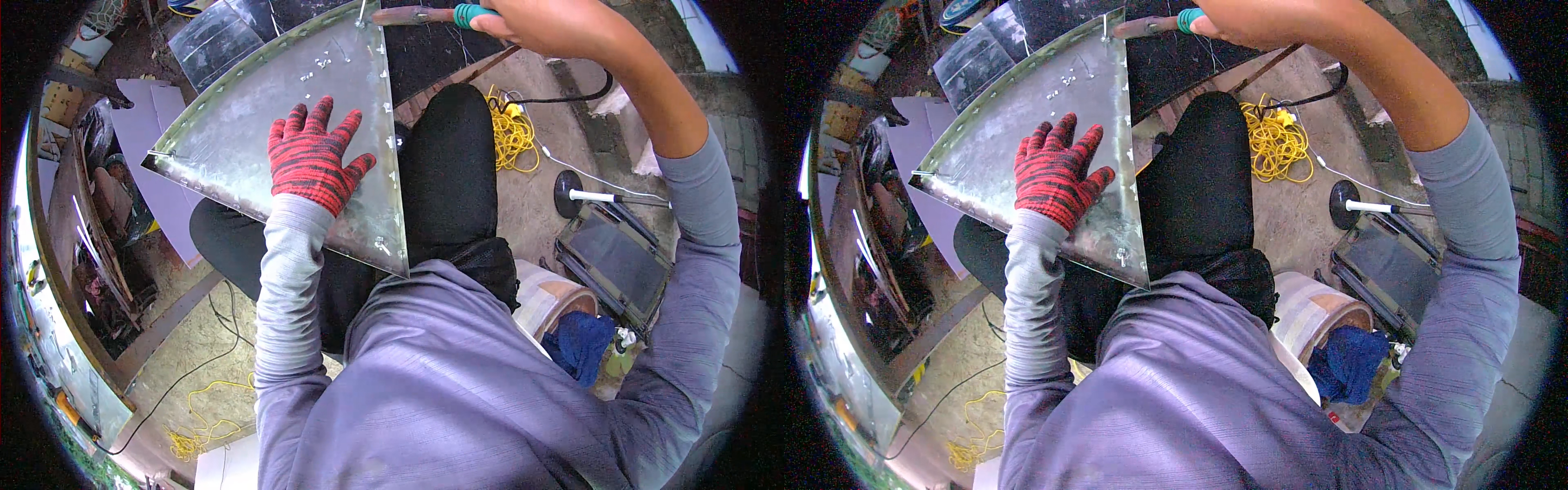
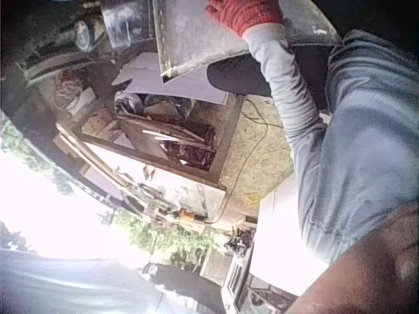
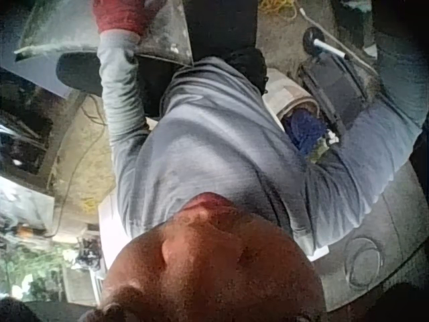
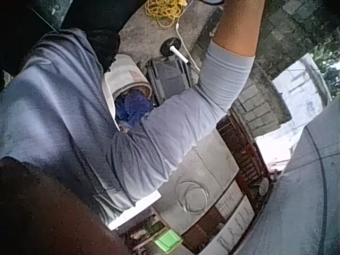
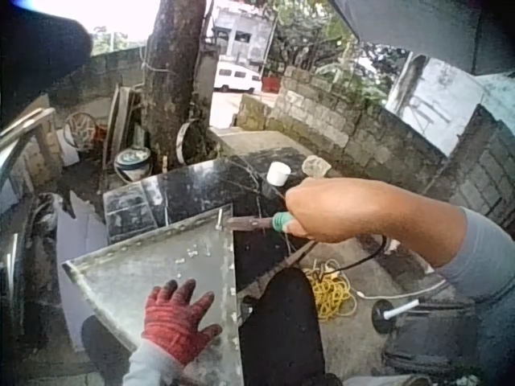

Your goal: Soldering the joints of a triangular metal sign component using a soldering iron and flux.

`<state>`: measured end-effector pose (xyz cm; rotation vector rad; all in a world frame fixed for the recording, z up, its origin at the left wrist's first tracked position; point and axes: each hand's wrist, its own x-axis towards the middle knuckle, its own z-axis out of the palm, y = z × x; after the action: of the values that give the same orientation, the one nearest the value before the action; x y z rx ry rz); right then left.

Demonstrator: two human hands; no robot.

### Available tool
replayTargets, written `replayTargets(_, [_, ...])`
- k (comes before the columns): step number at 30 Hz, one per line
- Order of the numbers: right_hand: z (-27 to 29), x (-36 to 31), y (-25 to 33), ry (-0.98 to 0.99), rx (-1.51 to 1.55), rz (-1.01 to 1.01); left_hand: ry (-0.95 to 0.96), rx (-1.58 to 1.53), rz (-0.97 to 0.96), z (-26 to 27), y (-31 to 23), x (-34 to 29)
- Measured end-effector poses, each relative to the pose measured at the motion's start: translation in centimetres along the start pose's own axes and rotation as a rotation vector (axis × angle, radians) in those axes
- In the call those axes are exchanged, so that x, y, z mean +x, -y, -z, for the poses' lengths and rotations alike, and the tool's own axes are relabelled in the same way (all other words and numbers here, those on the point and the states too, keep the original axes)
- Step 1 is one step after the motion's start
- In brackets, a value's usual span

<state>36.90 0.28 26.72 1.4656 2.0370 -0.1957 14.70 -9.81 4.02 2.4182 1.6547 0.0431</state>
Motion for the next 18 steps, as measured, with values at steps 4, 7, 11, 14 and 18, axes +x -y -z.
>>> replayTargets(4, [-3.4,4.1,-3.5,0.104,-0.042,-0.221,-0.011,0.001,-0.032,0.1,-0.5,0.5])
replayTargets(7, [-0.4,-0.2,-0.2,-0.033,0.085,-0.037,-0.012,0.006,-0.011,-0.3,0.1,0.0])
replayTargets(11, [-0.3,-0.1,0.2,0.005,0.073,-0.1,-0.002,0.012,-0.003,-0.1,0.1,-0.1])
replayTargets(14, [-2.3,0.1,-2.5,-0.083,0.112,-0.033,-0.007,0.007,-0.015,-0.2,0.1,0.0])
replayTargets(18, [-2.1,-0.1,-2.5,-0.286,0.225,0.321,-0.012,0.008,-0.029,-0.1,-0.1,0.2])
